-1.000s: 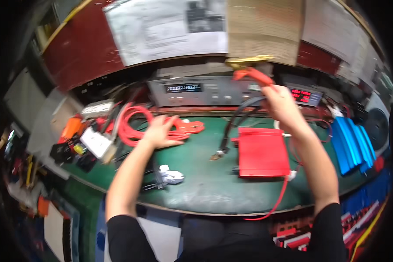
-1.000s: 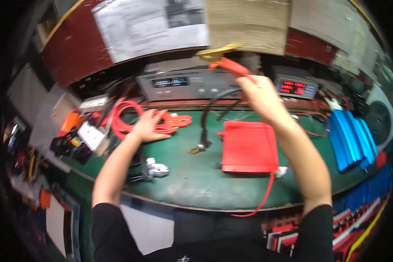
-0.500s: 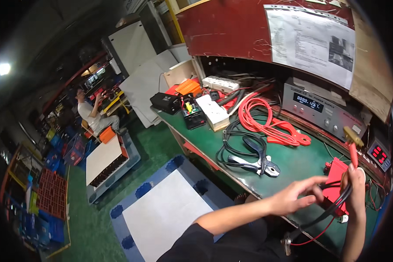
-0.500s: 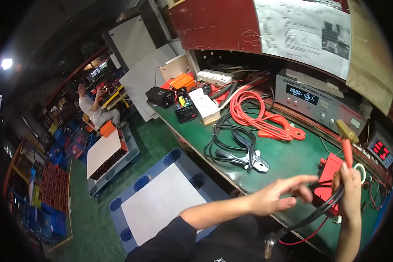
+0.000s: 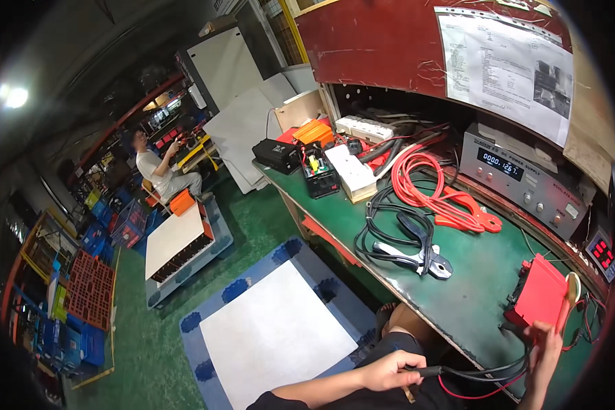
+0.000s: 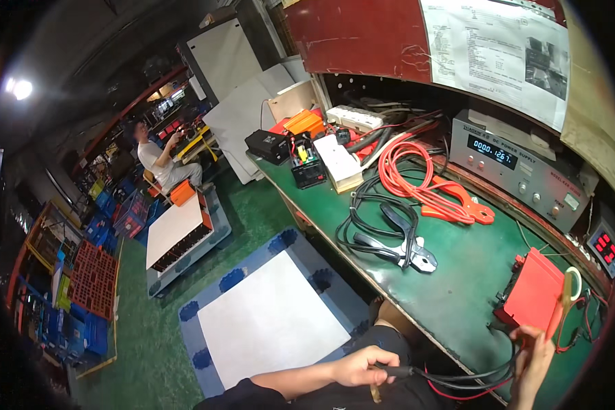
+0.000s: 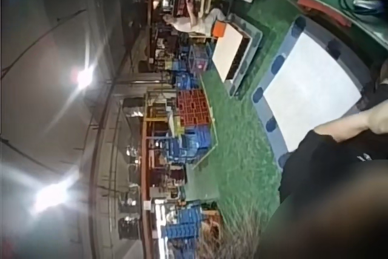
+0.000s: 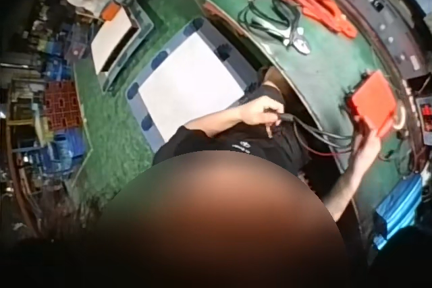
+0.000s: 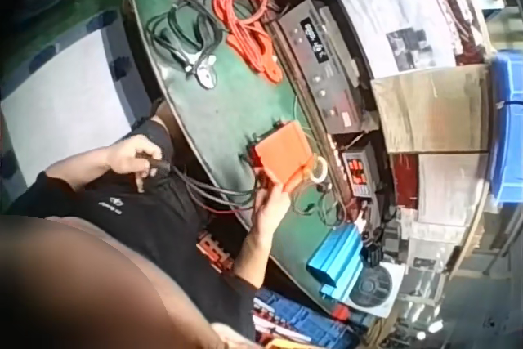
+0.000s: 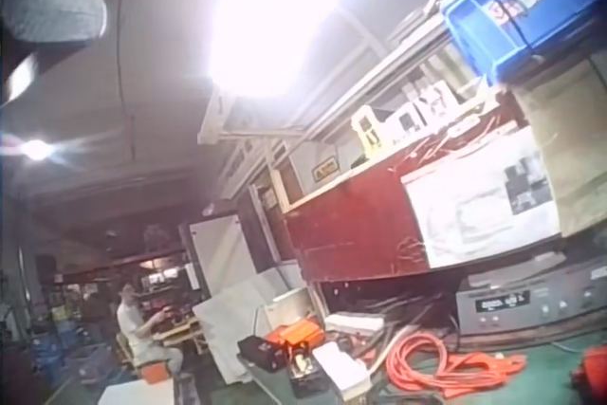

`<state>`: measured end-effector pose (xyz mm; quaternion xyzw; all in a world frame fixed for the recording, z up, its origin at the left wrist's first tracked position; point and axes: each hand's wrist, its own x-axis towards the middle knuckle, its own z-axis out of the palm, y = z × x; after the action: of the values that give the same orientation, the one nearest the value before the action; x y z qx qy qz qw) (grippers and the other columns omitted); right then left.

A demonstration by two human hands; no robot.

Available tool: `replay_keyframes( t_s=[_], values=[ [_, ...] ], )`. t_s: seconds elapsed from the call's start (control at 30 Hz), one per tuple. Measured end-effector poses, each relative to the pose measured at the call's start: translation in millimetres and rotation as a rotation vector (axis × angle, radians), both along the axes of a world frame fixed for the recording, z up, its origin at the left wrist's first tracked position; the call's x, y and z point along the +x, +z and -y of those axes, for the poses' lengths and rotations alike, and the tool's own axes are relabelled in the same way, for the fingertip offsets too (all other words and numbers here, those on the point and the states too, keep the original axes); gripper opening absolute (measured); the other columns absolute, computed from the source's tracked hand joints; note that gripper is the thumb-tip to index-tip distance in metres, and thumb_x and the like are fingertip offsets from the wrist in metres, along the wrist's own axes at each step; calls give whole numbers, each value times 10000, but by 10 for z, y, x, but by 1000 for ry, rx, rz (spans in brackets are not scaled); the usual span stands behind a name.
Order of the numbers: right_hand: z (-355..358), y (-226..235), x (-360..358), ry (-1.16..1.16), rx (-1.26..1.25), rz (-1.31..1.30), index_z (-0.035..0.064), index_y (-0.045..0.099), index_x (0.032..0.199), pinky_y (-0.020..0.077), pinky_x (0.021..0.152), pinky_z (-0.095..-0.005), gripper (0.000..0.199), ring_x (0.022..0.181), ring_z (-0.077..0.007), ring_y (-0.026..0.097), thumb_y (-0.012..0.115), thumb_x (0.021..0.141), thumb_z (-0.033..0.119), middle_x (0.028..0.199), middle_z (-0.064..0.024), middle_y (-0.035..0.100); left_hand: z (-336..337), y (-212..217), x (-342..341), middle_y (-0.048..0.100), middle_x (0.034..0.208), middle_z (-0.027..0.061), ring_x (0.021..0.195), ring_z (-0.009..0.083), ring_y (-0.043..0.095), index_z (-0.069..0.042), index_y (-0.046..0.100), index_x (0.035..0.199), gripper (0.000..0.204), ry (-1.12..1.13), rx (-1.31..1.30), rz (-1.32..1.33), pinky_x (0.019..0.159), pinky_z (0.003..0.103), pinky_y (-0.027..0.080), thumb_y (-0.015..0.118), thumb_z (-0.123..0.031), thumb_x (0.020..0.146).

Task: Testing a power inverter by connecting it to a DC power supply using jumper cables and verifying the connection.

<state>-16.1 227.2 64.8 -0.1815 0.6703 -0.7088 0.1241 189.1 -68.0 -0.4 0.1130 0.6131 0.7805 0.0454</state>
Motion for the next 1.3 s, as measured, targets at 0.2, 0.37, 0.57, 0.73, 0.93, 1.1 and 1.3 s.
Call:
replay_keyframes(
  t_s=[0.2,0.37,0.57,0.73,0.93,1.1,1.3],
  values=[
    [21,-163,382,102,230,23,42,583,1376,535,751,-289,400,890,-187,663,490,1004,154,1183,-173,696,81,-27,-1,461,557,-24,412,67,420,-46,573,880,542,-138,350,304,414,234,394,422,-538,1049],
    [-631,-851,406,347,489,-293,175,203,1618,541,806,-316,916,903,-141,599,661,840,28,1301,-168,631,107,-16,-382,330,477,-43,363,87,358,-20,586,825,740,-144,710,664,374,254,389,342,-698,995],
    [-17,-215,617,229,-191,263,-26,604,1096,289,427,-223,453,497,-71,400,742,915,365,664,-21,498,45,41,-405,625,897,173,635,217,632,29,574,1195,808,-17,495,540,649,338,563,245,-685,1006],
    [56,164,569,191,-199,340,-66,652,1064,292,443,-223,399,497,-55,378,690,944,313,618,-6,490,616,229,-618,697,1002,190,742,237,704,44,583,1178,636,479,-199,-39,714,353,583,347,-534,1059],
    [209,351,332,191,-106,234,-5,615,1119,244,405,-216,338,422,-39,301,612,1003,313,617,22,444,1750,713,-1324,580,1342,190,1261,353,559,-38,601,1309,449,423,-1390,-441,1062,426,452,690,-153,883],
    [429,419,201,164,-13,202,-17,629,1110,266,427,-205,280,463,-31,328,583,1015,242,638,16,469,2206,652,-1581,516,1460,183,1395,358,449,-74,551,1410,580,152,-1404,-399,1180,458,329,723,-256,887],
    [542,513,65,133,-15,202,-13,632,1106,254,417,-198,276,450,-24,300,554,1032,241,655,6,477,2182,623,-1689,313,1587,200,1490,400,262,-85,341,1546,994,-43,-1483,-392,1224,511,221,811,-498,774]
  ],
)
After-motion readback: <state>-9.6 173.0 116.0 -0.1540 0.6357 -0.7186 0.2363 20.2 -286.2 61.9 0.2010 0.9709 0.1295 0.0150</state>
